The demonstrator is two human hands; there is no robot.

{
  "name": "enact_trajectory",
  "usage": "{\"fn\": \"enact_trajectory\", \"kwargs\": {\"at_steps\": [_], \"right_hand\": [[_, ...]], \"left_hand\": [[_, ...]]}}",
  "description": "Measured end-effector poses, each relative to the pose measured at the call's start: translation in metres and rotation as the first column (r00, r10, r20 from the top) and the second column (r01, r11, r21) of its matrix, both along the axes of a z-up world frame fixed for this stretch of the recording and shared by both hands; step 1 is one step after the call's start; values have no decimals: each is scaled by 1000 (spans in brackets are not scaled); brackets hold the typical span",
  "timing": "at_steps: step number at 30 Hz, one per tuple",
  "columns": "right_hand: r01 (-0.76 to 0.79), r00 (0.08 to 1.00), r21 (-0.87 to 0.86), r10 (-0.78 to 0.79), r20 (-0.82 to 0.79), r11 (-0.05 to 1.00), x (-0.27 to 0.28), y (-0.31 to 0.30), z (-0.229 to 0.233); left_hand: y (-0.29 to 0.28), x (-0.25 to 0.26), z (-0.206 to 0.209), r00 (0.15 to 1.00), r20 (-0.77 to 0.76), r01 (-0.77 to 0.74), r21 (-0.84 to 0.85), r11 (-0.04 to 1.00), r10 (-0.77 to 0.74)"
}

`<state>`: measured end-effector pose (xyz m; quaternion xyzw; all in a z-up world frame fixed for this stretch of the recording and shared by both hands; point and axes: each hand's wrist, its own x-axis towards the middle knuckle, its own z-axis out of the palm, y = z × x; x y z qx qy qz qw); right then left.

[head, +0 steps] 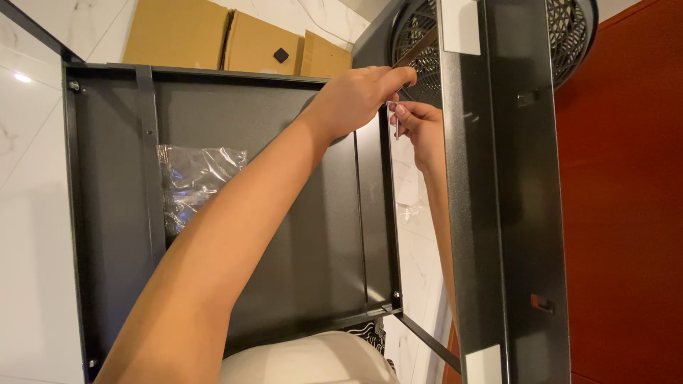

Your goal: The person assembles a black metal cabinet by attaching side panels to the main frame. They use a wrench and Allen key to tighten multiple screws at various points on the frame and panels. The person handles screws, a plastic bag of hardware, and the cabinet components throughout the process.

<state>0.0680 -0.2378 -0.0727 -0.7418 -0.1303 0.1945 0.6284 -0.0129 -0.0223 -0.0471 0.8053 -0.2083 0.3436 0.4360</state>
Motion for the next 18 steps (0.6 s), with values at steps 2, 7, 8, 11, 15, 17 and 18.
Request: {"fn": "enact_trajectory", "kwargs": {"at_steps": [2,7,8,11,15,17,18], "right_hand": [[-12,999,34,14,-44,999,2,0,1],[-27,999,-20,26,-24,999,6,0,6],[-32,999,-30,32,0,999,6,0,6],[-42,999,-39,42,12,998,5,-1,7],[-15,997,-7,15,-81,1000,3,2,7],[12,995,15,-11,-104,1000,0,3,8],[25,993,25,-22,-118,999,-1,3,7]], "left_hand": [[-1,0,0,1000,6,-4,6,1000,4],[-1,0,0,999,39,-2,-4,1000,2],[0,0,0,1000,29,-1,-3,1000,1],[-2,1,1,1000,10,-4,1,1000,4],[-3,-1,4,999,-37,-1,-2,1000,1],[-1,-2,7,998,-56,5,-6,1000,-5],[-2,-2,7,999,-53,4,-8,1000,-4]]}}
